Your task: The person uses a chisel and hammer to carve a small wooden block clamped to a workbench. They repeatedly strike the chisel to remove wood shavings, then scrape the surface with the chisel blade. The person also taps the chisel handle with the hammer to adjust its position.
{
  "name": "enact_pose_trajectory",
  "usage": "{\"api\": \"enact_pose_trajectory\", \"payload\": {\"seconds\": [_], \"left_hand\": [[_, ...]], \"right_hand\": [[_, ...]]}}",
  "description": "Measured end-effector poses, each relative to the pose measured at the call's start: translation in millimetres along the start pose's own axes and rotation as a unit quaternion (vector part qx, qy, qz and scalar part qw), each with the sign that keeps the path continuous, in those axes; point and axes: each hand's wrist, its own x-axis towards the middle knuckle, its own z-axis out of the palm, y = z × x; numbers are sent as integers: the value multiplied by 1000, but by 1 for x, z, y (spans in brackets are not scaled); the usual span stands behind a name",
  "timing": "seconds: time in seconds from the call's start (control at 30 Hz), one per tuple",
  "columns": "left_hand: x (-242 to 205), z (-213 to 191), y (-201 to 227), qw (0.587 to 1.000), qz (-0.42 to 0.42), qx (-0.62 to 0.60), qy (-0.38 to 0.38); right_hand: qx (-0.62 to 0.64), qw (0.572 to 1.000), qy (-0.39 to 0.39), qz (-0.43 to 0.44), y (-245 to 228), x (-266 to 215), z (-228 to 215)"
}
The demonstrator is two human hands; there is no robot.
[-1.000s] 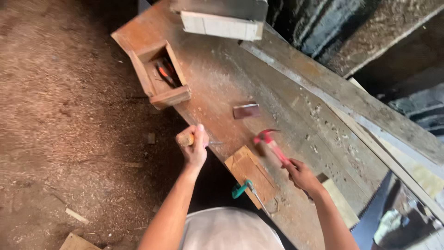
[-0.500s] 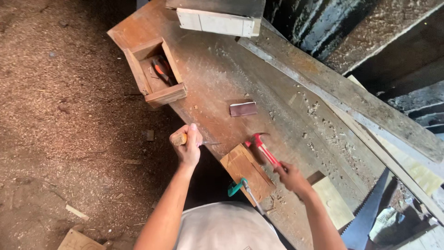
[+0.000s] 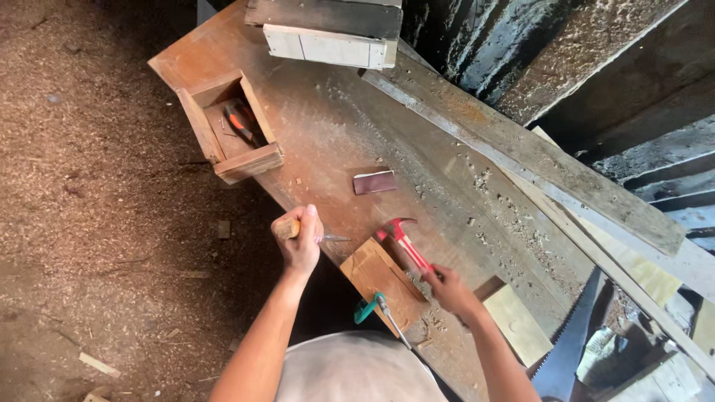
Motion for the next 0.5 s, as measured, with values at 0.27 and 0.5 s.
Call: {"api": "enact_pose_trajectory", "payload": {"seconds": [0.27, 0.5], "left_hand": [[3, -2, 5, 1000, 9, -9, -11], [-1, 2, 6, 1000, -7, -25, -7]], "right_hand": [[43, 998, 7, 52, -9, -7, -9], [96, 994, -2, 60, -10, -7, -4]]}}
